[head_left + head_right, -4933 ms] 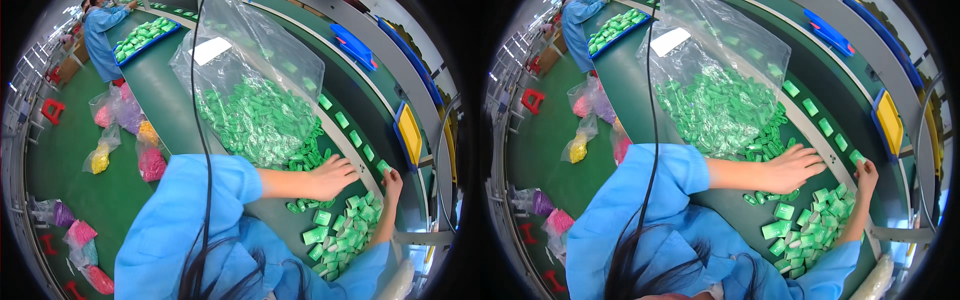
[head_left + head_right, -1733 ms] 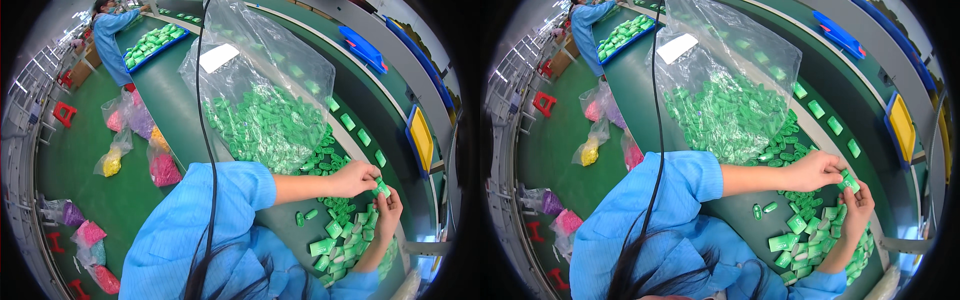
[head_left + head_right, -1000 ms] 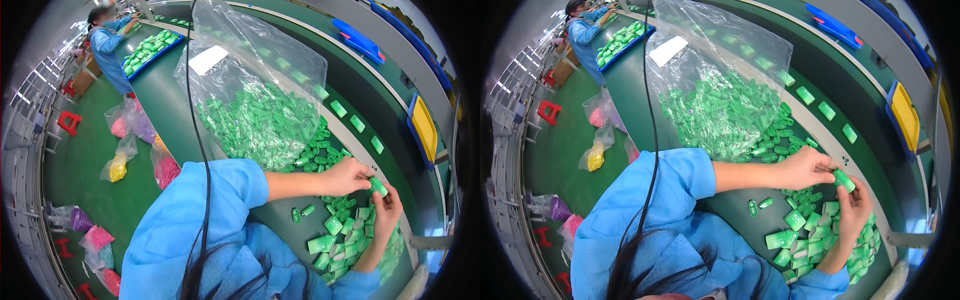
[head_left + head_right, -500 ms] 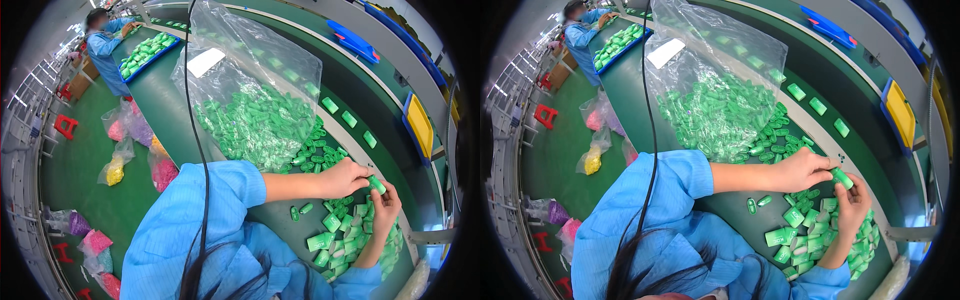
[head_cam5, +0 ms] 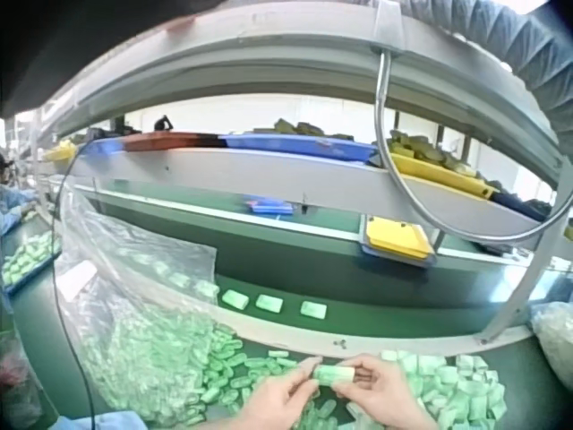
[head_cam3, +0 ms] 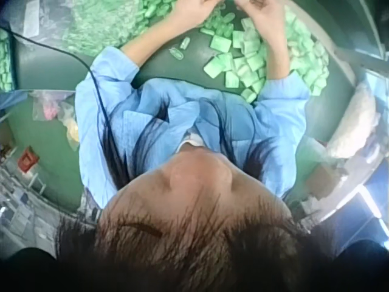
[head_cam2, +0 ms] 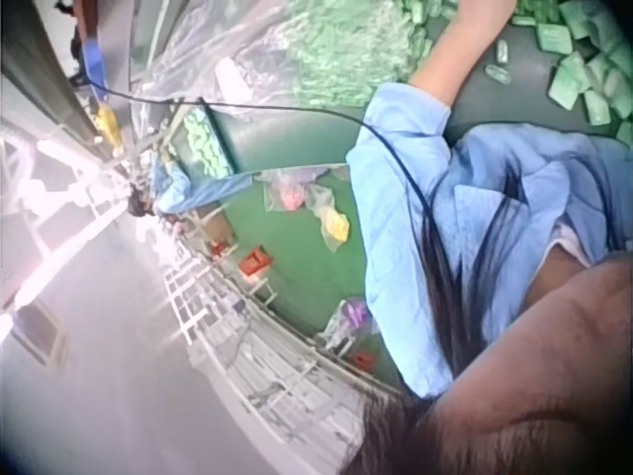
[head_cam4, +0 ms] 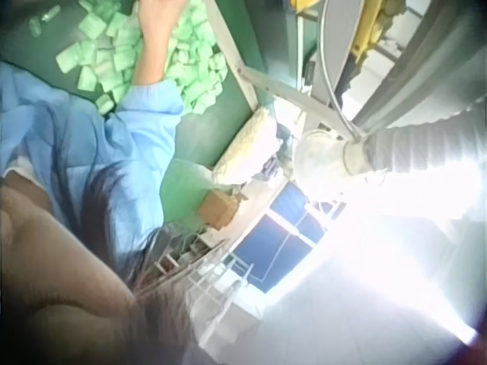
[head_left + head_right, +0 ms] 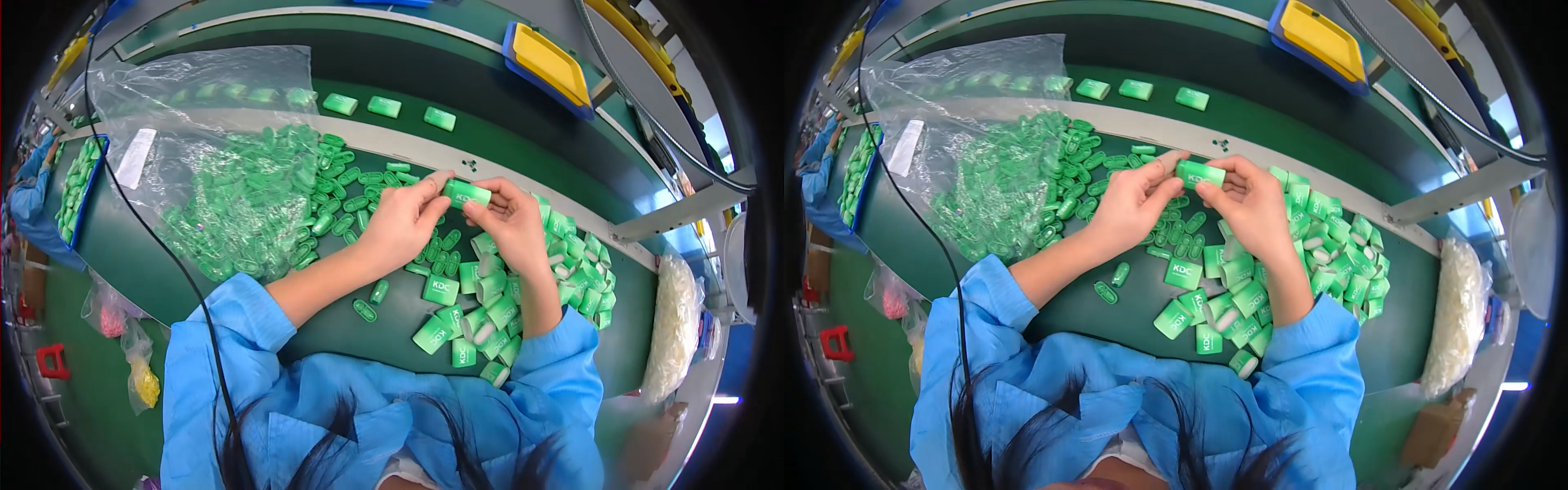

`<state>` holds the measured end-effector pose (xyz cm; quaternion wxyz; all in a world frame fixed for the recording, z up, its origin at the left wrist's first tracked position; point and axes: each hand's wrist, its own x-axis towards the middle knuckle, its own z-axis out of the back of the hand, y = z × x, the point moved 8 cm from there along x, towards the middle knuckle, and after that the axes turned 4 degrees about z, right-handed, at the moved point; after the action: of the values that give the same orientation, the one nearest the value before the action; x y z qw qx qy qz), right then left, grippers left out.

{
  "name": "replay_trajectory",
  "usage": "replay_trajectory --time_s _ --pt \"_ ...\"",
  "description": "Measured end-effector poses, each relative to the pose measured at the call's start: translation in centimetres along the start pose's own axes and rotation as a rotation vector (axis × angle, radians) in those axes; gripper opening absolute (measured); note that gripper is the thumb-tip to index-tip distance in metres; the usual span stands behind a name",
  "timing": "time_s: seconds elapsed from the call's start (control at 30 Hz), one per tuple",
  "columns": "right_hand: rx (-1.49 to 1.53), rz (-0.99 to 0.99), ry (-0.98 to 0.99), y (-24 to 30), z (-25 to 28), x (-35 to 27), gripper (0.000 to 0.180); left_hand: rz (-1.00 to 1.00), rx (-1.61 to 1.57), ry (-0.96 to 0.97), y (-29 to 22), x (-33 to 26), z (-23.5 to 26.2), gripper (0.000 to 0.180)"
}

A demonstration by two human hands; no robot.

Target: The person assembles green plastic capsule components by hand on a factory workbench. They pick up a cylindrical body and a cap, fit them together, and place the finished unit on the table. The person periodically empties a blue bin of completed units onto the workspace to continue the process.

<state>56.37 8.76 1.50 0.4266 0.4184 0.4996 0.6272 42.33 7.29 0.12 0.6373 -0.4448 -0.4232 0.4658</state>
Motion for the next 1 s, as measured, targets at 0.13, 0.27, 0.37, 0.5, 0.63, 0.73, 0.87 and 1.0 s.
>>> replay_trajectory --time_s 0.13,0.27,0.37,0.5,0.63,0.73,0.87,1.0 --pt "-0.014 -0.005 -0.021 0.1 -0.5 -0.2 0.022 -0.164 0.133 -0.169 -2.1 -1.1 0.6 0.035" --pt "-0.016 0.025 -0.065 0.0 -0.7 -0.8 0.023 -0.113 0.155 -0.157 -1.9 -1.1 0.5 0.033" --pt "0.069 -0.035 -0.057 -0.7 -0.2 -0.5 0.022 0.021 -0.024 -0.042 -0.9 -0.5 0.4 0.032" --pt "0.071 -0.114 0.013 -1.3 0.3 0.0 0.023 0.156 -0.248 0.143 1.1 1.0 0.2 0.032" --pt "-0.022 -0.080 0.028 -0.7 0.1 -0.2 0.023 0.122 -0.114 0.136 0.3 0.9 0.7 0.030" --pt "0.030 -0.103 0.054 -0.7 0.0 -0.2 0.022 0.130 -0.116 0.167 0.0 0.7 0.6 0.028" --pt "0.159 -0.178 0.083 -1.3 0.5 -0.1 0.023 0.232 -0.370 0.213 1.1 0.8 -0.1 0.028" --pt "0.098 -0.141 0.052 -1.2 0.4 -0.2 0.025 0.226 -0.326 0.218 1.2 0.7 -0.4 0.031"
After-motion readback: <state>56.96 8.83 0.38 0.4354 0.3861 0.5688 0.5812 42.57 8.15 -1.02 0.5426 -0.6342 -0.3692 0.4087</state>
